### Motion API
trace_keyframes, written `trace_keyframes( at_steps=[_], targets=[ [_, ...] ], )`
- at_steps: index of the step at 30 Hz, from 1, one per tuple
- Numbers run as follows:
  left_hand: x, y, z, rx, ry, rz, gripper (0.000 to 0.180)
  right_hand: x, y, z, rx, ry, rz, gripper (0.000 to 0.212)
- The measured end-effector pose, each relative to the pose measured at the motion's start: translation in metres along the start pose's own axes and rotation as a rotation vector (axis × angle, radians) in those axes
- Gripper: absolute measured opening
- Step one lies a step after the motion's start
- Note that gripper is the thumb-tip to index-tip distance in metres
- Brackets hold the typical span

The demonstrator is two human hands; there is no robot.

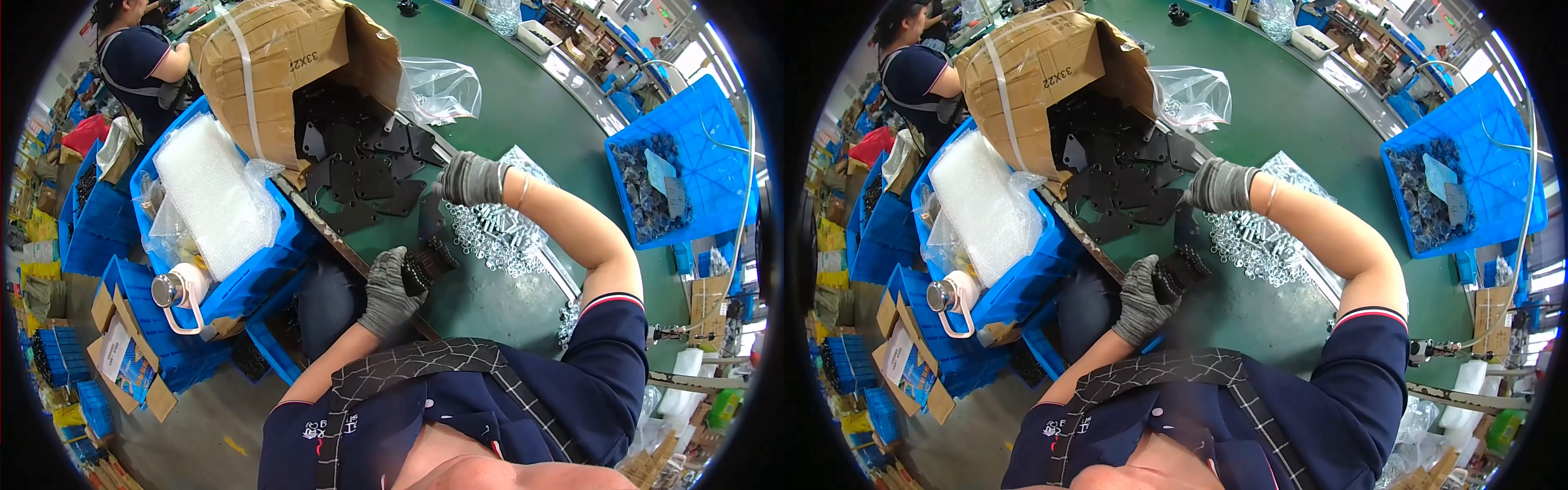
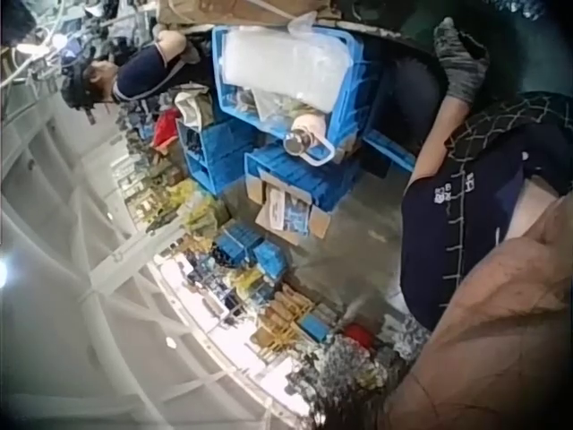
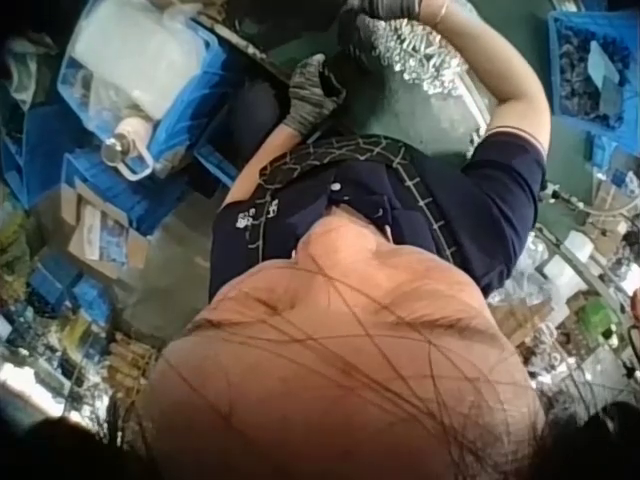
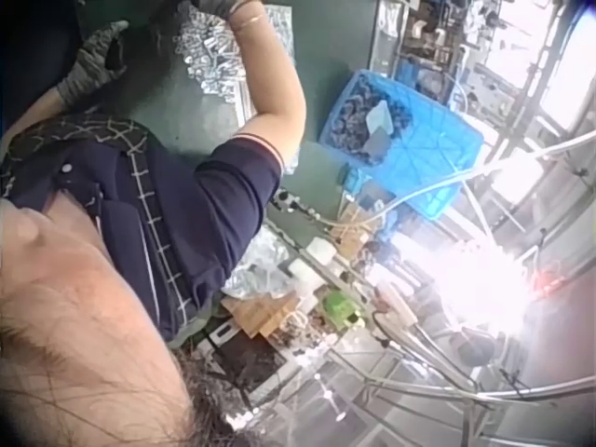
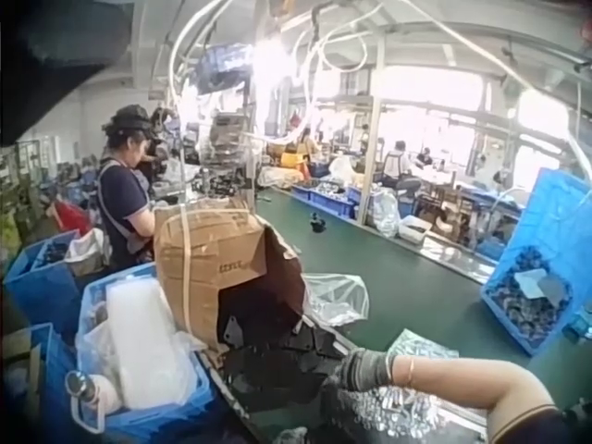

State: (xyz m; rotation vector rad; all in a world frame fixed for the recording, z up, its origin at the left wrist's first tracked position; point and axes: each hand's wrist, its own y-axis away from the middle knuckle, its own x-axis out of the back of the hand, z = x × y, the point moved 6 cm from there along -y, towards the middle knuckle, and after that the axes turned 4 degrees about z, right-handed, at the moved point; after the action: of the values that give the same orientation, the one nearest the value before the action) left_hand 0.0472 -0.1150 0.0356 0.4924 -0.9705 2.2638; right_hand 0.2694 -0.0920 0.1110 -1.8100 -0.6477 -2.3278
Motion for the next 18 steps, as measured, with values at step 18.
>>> trace_keyframes(
  at_steps=[18],
  targets=[
    [-0.004,-0.006,0.003,0.062,-0.06,-0.022,0.104,-0.083,0.019,-0.106,-0.418,-2.168,0.623,0.047]
  ],
)
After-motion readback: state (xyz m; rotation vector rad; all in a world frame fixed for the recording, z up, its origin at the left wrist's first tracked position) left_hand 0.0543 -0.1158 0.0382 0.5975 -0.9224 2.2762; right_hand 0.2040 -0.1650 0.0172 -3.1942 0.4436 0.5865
